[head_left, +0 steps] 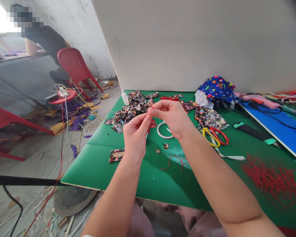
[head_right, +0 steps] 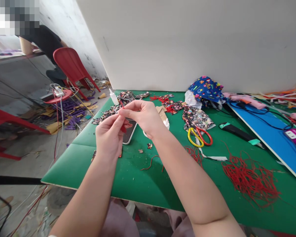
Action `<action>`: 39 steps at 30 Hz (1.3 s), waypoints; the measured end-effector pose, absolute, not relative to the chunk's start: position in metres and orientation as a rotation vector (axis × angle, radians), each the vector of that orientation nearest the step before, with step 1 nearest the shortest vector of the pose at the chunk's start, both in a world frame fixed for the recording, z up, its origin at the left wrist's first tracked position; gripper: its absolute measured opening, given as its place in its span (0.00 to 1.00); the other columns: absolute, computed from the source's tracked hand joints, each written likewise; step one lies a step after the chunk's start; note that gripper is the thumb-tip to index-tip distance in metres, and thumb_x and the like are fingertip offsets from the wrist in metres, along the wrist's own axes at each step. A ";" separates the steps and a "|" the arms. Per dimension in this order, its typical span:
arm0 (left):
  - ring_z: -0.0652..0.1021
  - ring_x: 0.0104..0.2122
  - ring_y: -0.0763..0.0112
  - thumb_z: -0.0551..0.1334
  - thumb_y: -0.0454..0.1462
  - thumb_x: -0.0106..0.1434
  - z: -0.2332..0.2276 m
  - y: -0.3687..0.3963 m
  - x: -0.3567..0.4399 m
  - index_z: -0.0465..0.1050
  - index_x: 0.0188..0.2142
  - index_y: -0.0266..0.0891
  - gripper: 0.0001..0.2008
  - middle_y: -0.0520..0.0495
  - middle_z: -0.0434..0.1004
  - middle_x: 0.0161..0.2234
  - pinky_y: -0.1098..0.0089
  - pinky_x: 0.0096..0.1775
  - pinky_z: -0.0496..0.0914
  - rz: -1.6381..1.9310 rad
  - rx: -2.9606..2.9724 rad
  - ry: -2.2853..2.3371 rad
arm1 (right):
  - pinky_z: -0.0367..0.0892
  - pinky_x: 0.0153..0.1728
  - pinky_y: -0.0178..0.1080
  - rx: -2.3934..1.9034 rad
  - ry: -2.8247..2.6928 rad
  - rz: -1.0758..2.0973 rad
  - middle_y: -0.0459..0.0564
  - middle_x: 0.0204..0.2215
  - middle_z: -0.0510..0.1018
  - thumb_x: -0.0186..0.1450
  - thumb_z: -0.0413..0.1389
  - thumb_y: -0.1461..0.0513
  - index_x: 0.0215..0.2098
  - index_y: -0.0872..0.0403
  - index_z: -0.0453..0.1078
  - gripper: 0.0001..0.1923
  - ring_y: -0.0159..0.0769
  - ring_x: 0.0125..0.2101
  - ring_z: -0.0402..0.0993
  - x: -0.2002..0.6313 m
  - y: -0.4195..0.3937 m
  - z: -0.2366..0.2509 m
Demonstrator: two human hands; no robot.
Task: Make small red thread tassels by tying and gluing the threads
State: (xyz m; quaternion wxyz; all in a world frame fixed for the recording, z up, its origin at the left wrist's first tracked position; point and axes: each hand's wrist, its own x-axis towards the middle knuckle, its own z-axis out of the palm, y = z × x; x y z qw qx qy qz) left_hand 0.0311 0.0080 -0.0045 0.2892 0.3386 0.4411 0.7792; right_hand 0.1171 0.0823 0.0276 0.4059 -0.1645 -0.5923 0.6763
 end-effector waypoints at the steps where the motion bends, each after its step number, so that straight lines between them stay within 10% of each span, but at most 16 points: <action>1: 0.74 0.22 0.80 0.66 0.38 0.52 -0.005 0.008 0.031 0.79 0.30 0.41 0.05 0.53 0.77 0.23 0.78 0.27 0.69 2.066 0.899 1.169 | 0.67 0.29 0.34 -0.414 -1.497 1.693 0.42 0.22 0.74 0.47 0.66 0.56 0.22 0.55 0.70 0.13 0.26 0.25 0.69 0.117 0.083 0.027; 28: 0.77 0.26 0.74 0.63 0.36 0.54 -0.003 0.006 0.030 0.75 0.27 0.35 0.06 0.47 0.77 0.26 0.71 0.35 0.73 1.564 0.765 0.926 | 0.67 0.33 0.36 -0.552 -1.657 1.230 0.44 0.25 0.75 0.52 0.61 0.51 0.25 0.52 0.70 0.13 0.30 0.30 0.71 0.132 0.082 0.043; 39: 0.78 0.42 0.64 0.66 0.33 0.50 0.005 0.002 0.040 0.66 0.52 0.49 0.29 0.47 0.78 0.42 0.65 0.44 0.72 1.969 0.995 1.141 | 0.66 0.35 0.39 -0.554 -1.747 1.170 0.46 0.26 0.74 0.54 0.60 0.54 0.24 0.53 0.71 0.10 0.34 0.34 0.71 0.130 0.077 0.043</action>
